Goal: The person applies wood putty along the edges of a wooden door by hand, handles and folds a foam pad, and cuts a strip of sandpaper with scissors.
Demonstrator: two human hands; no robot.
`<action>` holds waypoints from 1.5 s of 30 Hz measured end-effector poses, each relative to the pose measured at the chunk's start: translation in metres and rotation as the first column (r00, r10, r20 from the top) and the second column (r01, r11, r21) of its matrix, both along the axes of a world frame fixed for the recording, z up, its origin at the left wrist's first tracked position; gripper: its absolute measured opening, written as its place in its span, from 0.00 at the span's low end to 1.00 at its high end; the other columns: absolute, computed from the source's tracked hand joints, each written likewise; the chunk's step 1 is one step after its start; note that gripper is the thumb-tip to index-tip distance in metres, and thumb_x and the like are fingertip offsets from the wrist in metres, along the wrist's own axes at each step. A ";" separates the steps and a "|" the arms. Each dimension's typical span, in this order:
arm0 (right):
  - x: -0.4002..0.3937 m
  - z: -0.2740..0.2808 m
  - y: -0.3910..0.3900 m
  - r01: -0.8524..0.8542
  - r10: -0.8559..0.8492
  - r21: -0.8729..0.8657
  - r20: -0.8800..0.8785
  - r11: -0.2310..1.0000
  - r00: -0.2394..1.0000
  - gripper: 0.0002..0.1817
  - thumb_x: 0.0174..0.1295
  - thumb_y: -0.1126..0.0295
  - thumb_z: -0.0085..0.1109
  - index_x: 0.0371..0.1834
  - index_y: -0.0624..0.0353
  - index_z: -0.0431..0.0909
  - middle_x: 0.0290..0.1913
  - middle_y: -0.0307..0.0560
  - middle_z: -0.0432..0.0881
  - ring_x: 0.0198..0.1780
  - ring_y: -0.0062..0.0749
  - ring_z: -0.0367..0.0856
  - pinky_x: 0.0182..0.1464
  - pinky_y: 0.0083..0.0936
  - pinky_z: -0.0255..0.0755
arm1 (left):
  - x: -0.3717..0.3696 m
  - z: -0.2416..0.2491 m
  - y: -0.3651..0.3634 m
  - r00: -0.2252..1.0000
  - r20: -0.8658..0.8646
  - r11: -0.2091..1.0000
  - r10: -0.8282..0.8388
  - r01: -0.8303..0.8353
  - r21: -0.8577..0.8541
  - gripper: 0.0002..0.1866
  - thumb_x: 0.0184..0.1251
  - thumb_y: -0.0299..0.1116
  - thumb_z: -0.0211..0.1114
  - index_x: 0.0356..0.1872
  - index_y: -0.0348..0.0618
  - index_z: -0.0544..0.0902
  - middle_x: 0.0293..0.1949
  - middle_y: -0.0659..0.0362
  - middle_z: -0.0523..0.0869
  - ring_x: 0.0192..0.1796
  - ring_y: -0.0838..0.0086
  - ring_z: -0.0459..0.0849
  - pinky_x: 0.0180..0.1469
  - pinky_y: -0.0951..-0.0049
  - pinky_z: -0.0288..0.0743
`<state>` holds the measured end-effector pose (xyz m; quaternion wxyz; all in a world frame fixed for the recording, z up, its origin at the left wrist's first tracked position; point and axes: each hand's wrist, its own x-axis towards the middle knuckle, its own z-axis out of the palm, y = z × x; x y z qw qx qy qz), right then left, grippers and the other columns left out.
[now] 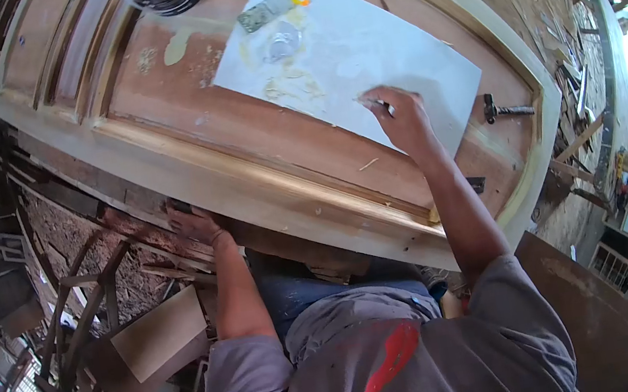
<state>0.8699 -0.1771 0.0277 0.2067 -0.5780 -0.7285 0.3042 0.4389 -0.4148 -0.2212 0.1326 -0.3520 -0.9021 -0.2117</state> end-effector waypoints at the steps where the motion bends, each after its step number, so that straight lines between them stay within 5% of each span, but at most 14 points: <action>1: -0.015 0.000 0.014 -0.051 0.050 0.017 0.031 0.999 0.998 0.09 0.69 0.75 0.68 0.50 0.55 0.90 0.40 0.57 0.90 0.42 0.54 0.89 0.48 0.44 0.82 | 0.003 0.003 0.004 1.000 0.028 0.999 -0.005 0.004 0.034 0.44 0.79 0.70 0.53 0.72 0.35 0.72 0.67 0.37 0.80 0.64 0.36 0.78 0.65 0.38 0.73; 5: -0.067 -0.016 0.058 -0.267 0.262 0.064 0.082 0.962 0.962 0.11 0.68 0.75 0.67 0.52 0.52 0.89 0.43 0.55 0.89 0.46 0.55 0.88 0.51 0.47 0.81 | 0.011 0.019 0.011 0.996 0.094 0.999 -0.013 0.009 0.052 0.44 0.78 0.71 0.51 0.74 0.38 0.72 0.67 0.39 0.80 0.66 0.38 0.77 0.67 0.39 0.70; 11: -0.140 -0.025 0.084 -0.529 0.488 0.105 0.268 0.842 0.831 0.16 0.67 0.78 0.62 0.54 0.45 0.88 0.43 0.51 0.85 0.50 0.50 0.86 0.55 0.43 0.80 | 0.024 0.047 0.018 0.981 0.194 0.999 -0.022 0.015 0.037 0.38 0.77 0.58 0.56 0.75 0.38 0.70 0.75 0.39 0.74 0.77 0.38 0.70 0.77 0.40 0.65; 20: -0.131 -0.043 0.093 -0.821 0.680 0.160 0.486 0.548 0.549 0.15 0.62 0.80 0.59 0.46 0.47 0.86 0.43 0.46 0.83 0.49 0.41 0.80 0.55 0.36 0.77 | 0.029 0.071 0.027 0.983 0.182 0.999 -0.013 0.007 0.034 0.35 0.70 0.43 0.60 0.76 0.38 0.69 0.80 0.38 0.68 0.82 0.40 0.66 0.81 0.39 0.61; 26: -0.084 -0.038 0.078 -0.852 0.755 -0.035 0.484 0.522 0.443 0.15 0.63 0.80 0.58 0.47 0.46 0.86 0.43 0.46 0.82 0.52 0.42 0.81 0.56 0.38 0.77 | 0.032 0.077 0.029 0.984 0.176 1.000 -0.004 0.003 0.005 0.38 0.68 0.35 0.67 0.78 0.37 0.67 0.79 0.39 0.69 0.81 0.43 0.66 0.82 0.42 0.61; 32: -0.122 -0.046 0.085 -0.702 0.606 0.171 0.392 0.691 0.692 0.18 0.61 0.78 0.62 0.51 0.43 0.87 0.42 0.47 0.82 0.52 0.46 0.81 0.57 0.41 0.76 | 0.034 0.070 0.026 0.978 0.209 1.000 0.026 -0.022 -0.019 0.39 0.67 0.29 0.70 0.79 0.37 0.66 0.78 0.39 0.70 0.80 0.43 0.67 0.82 0.43 0.61; 36: -0.157 -0.035 0.094 -0.811 0.716 0.071 0.430 0.580 0.550 0.18 0.58 0.77 0.66 0.51 0.45 0.87 0.42 0.47 0.81 0.50 0.46 0.80 0.56 0.42 0.76 | 0.029 0.062 0.026 0.985 0.170 1.000 0.014 -0.016 0.011 0.35 0.68 0.38 0.64 0.76 0.39 0.70 0.79 0.41 0.69 0.81 0.43 0.67 0.80 0.43 0.63; 42: -0.085 -0.061 0.076 -0.898 0.738 0.131 0.527 0.420 0.422 0.16 0.55 0.72 0.71 0.48 0.46 0.86 0.39 0.45 0.83 0.51 0.42 0.81 0.55 0.38 0.75 | 0.030 0.063 0.024 0.977 0.212 1.000 0.007 -0.006 -0.004 0.36 0.67 0.35 0.66 0.76 0.39 0.69 0.79 0.41 0.69 0.81 0.43 0.68 0.80 0.43 0.64; 45: -0.050 -0.041 0.055 -0.871 0.731 0.065 0.516 0.487 0.447 0.16 0.56 0.70 0.72 0.48 0.46 0.86 0.40 0.43 0.84 0.52 0.39 0.82 0.57 0.36 0.75 | 0.029 0.063 0.023 0.976 0.218 1.000 0.005 0.001 -0.026 0.35 0.68 0.38 0.65 0.75 0.39 0.70 0.79 0.41 0.69 0.81 0.43 0.68 0.79 0.42 0.64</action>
